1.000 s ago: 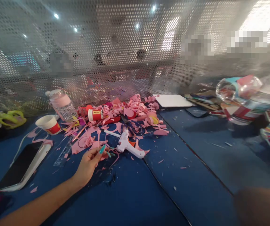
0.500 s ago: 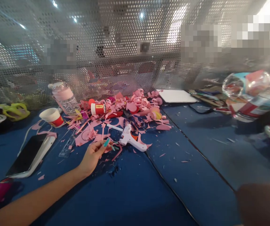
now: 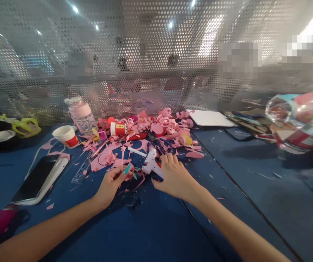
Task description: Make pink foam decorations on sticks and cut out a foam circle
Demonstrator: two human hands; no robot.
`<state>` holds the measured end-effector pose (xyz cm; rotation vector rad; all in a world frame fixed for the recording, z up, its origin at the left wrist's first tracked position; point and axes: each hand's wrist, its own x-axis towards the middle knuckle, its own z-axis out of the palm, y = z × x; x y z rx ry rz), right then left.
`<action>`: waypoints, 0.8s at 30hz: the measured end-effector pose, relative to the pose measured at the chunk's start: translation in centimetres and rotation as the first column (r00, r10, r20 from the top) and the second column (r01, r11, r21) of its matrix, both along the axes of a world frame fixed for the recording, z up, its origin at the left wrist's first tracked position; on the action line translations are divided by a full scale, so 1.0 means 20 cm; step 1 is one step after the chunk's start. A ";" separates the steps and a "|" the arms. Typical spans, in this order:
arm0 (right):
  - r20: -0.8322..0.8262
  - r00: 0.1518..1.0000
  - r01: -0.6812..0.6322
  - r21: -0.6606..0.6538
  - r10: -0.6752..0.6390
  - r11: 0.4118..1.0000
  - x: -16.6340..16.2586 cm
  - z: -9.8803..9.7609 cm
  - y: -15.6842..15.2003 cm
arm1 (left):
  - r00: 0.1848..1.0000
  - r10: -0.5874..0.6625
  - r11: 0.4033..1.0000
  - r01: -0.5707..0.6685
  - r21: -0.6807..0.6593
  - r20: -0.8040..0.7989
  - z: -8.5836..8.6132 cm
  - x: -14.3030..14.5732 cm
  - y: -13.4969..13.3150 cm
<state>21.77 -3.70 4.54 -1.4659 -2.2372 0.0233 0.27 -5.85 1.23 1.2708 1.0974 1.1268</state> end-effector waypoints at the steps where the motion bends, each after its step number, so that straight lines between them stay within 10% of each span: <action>1: 0.066 0.998 -0.002 -0.020 0.003 1.000 -0.02 -0.02 0.00 | 1.000 -0.003 1.000 0.003 0.013 -0.005 0.00 0.00 0.00; 9: 0.013 0.997 0.076 -0.067 -0.075 0.995 -0.04 -0.12 0.01 | 0.997 -0.055 0.998 0.056 -0.016 0.047 0.01 0.00 0.00; 17: -0.570 0.797 -0.298 -0.082 0.201 0.951 -0.01 -0.07 -0.04 | 0.987 -0.095 0.994 0.101 -0.040 0.127 -0.02 0.00 0.01; 24: -0.508 0.766 -0.409 0.086 0.393 0.909 -0.06 -0.01 -0.08 | 0.960 -0.250 0.968 0.248 0.029 0.124 0.01 0.00 -0.03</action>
